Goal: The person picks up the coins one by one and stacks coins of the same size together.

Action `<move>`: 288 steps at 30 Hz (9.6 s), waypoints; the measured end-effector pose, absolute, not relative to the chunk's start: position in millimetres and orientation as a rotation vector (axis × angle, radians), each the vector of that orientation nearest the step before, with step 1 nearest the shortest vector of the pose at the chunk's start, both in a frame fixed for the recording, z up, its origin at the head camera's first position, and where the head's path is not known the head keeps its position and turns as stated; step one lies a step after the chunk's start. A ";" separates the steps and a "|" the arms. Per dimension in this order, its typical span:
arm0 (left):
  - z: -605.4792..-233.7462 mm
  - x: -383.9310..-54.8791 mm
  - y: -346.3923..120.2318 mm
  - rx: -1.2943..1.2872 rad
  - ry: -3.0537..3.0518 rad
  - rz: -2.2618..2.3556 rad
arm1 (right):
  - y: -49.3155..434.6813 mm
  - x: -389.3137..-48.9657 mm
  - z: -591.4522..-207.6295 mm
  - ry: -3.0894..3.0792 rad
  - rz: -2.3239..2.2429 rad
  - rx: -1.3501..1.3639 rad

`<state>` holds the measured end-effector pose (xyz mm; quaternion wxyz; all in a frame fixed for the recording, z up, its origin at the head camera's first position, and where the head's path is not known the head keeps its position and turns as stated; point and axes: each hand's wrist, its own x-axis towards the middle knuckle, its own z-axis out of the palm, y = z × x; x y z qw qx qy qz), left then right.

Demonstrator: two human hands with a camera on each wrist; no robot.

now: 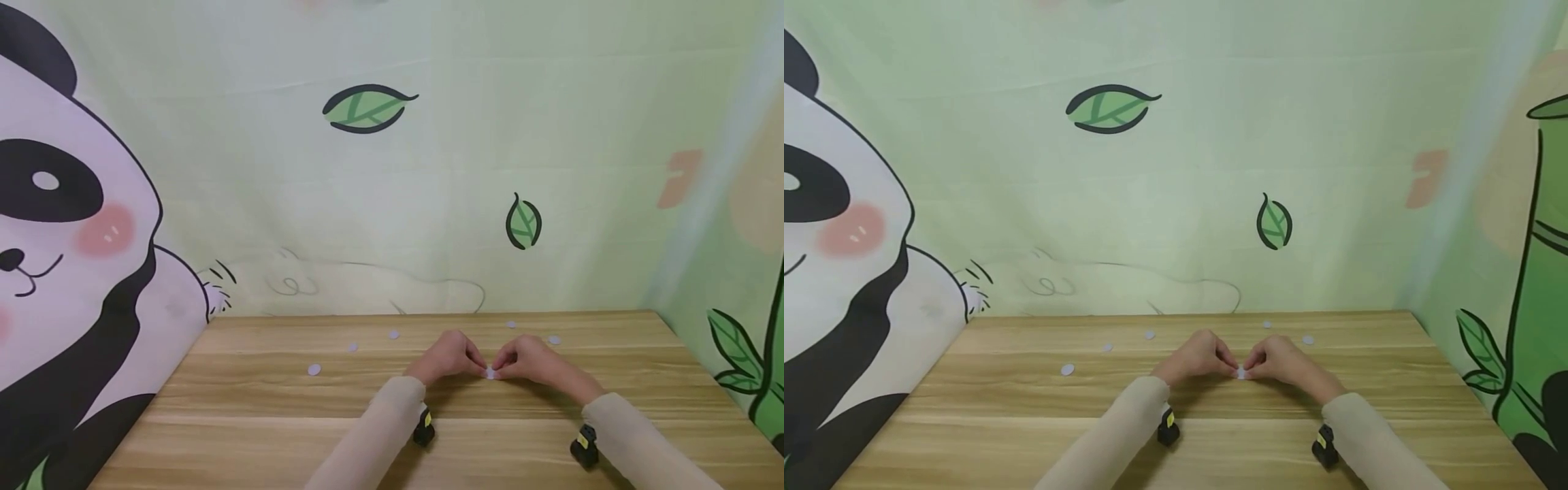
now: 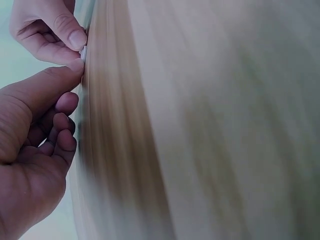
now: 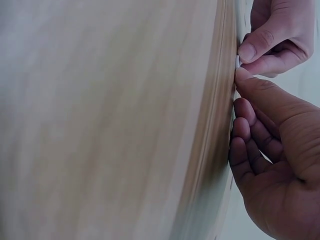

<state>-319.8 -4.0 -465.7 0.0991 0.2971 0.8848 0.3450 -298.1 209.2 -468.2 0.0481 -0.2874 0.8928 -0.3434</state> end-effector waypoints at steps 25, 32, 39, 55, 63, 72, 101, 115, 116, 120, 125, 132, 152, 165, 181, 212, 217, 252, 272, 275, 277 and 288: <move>-464.9 -312.5 -32.2 0.865 2.619 1.031 | 183.5 -297.2 -468.5 2.689 -1.064 -0.969; -466.2 -311.1 -41.3 0.850 2.612 1.037 | 173.8 -294.7 -467.4 2.677 -1.061 -0.938; -466.1 -310.5 -49.4 0.852 2.635 1.008 | 166.8 -296.1 -467.7 2.670 -1.065 -0.961; -467.4 -306.3 -70.1 0.868 2.617 1.028 | 146.5 -295.0 -468.0 2.653 -1.035 -0.958; -465.6 -304.7 -77.9 0.855 2.609 1.065 | 139.0 -296.3 -467.8 2.671 -1.023 -0.960; -466.5 -304.1 -80.2 0.835 2.593 1.086 | 137.1 -296.0 -469.1 2.678 -1.035 -0.979; -466.0 -303.8 -82.8 0.837 2.609 1.082 | 135.8 -284.9 -473.7 2.704 -1.186 -0.931; -462.7 -304.9 -90.3 0.955 2.508 1.114 | 137.6 -286.4 -475.2 2.713 -1.173 -0.897; -462.3 -304.6 -93.0 0.948 2.494 1.136 | 137.4 -286.6 -475.6 2.714 -1.172 -0.898; -458.2 -304.1 -106.5 0.899 2.512 1.184 | 136.8 -286.7 -477.2 2.700 -1.178 -0.895; -451.0 -305.0 -127.8 0.846 2.560 1.188 | 136.4 -286.2 -477.5 2.689 -1.186 -0.882; -445.0 -303.2 -156.2 0.853 2.579 1.181 | 136.4 -285.7 -476.2 2.708 -1.173 -0.899; -440.0 -286.4 -232.5 0.914 2.809 1.052 | 135.7 -281.5 -470.8 2.695 -1.150 -0.893; -438.5 -283.1 -275.4 0.882 2.901 0.901 | 135.9 -282.2 -472.4 2.694 -1.139 -0.867; -456.7 -283.2 -317.5 0.714 2.947 0.893 | 137.5 -283.5 -473.1 2.693 -1.137 -0.854; -467.7 -300.8 -309.1 0.491 2.913 0.976 | 139.1 -284.5 -473.1 2.700 -1.130 -0.831; -468.4 -302.0 -307.1 0.475 2.915 0.968 | 139.9 -284.6 -472.5 2.687 -1.131 -0.812; -458.2 -301.6 -295.9 0.504 2.935 0.878 | 137.2 -285.4 -471.3 2.695 -1.129 -0.804; -448.4 -302.2 -271.6 0.663 2.936 0.889 | 137.4 -283.4 -474.3 2.696 -1.156 -0.815; -447.7 -301.5 -266.7 0.677 2.926 0.903 | 137.7 -283.9 -475.0 2.700 -1.156 -0.823; -446.9 -300.6 -263.7 0.687 2.917 0.926 | 137.8 -284.5 -475.2 2.703 -1.155 -0.823; -445.8 -301.6 -246.5 0.747 2.900 0.960 | 139.0 -285.5 -475.4 2.692 -1.163 -0.850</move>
